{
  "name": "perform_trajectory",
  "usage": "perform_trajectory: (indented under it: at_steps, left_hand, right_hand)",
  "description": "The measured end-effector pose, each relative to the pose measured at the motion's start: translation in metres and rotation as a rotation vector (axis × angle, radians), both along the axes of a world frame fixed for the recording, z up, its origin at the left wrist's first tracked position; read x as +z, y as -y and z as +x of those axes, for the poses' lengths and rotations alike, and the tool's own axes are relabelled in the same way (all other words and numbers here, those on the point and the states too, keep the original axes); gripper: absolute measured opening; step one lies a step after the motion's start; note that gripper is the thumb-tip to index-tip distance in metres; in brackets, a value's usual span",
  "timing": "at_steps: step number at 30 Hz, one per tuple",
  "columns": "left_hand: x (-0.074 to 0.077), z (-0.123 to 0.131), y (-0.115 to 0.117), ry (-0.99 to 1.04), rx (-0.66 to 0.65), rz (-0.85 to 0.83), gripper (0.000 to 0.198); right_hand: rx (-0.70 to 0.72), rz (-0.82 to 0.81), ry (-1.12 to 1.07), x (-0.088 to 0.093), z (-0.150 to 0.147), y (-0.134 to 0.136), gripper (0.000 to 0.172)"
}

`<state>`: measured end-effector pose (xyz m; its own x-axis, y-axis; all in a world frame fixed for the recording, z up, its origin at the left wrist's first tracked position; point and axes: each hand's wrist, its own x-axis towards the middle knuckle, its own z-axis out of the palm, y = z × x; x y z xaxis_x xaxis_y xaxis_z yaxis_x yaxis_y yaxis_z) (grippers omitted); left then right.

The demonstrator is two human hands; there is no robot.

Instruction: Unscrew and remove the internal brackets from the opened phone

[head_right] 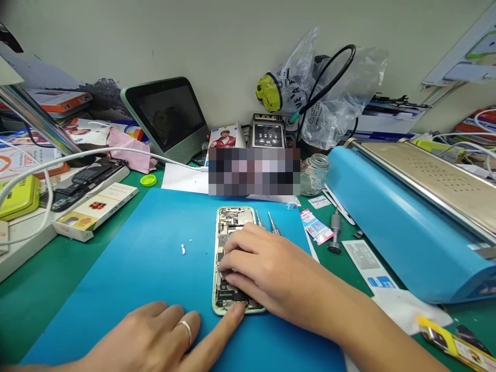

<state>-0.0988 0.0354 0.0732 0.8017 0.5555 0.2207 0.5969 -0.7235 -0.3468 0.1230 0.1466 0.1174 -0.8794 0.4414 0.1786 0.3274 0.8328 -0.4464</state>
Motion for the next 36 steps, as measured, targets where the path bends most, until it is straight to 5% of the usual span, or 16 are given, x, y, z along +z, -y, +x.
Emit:
perform_trajectory:
  at_steps: [24, 30, 36]
  left_hand:
    - [-0.009, 0.002, 0.002, 0.109, 0.011, -0.062, 0.054]
    - [-0.009, 0.003, 0.001, 0.116, 0.007, -0.055, 0.071]
    - [-0.008, 0.003, 0.001, 0.138, 0.016, -0.037, 0.068]
  right_hand:
    - [-0.008, -0.088, 0.022, 0.000, 0.000, 0.003, 0.008]
    - [-0.026, -0.072, 0.024, 0.004, -0.001, 0.007, 0.016]
    - [-0.032, -0.085, -0.004, 0.003, 0.001, 0.008, 0.022]
